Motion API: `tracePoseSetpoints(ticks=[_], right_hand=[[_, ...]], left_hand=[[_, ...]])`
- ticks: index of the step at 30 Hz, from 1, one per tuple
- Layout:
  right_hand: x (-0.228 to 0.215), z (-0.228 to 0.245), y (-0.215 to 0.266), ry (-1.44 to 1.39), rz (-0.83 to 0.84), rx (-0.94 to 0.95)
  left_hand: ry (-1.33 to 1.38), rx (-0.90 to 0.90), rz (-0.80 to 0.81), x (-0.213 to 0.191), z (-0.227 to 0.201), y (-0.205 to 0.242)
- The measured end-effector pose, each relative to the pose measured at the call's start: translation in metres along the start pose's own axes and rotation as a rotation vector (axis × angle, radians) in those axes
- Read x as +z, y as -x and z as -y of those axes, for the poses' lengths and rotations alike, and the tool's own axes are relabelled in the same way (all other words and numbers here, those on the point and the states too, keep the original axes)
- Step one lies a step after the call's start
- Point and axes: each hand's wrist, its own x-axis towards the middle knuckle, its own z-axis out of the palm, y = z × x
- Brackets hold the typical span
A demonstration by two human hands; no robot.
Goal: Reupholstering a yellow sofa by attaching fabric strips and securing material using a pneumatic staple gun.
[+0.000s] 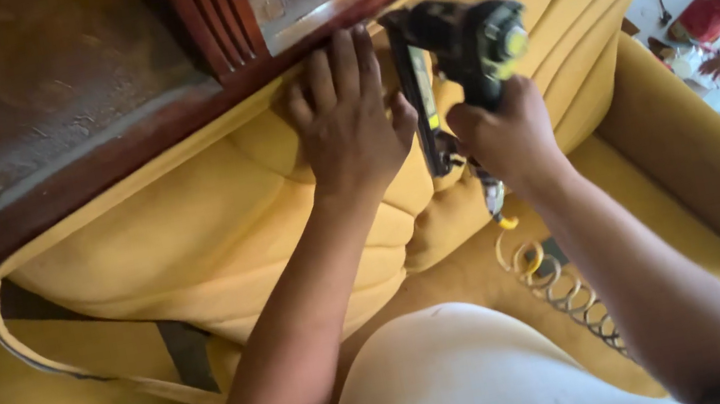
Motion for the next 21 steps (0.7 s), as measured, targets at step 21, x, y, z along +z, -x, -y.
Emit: tracePoseSetpoints(ticks=[21], right_hand=[[-0.107, -0.220, 0.129, 0.023, -0.243, 0.463]], left_hand=[[-0.163, -0.015, 0.197, 0.061, -0.073, -0.052]])
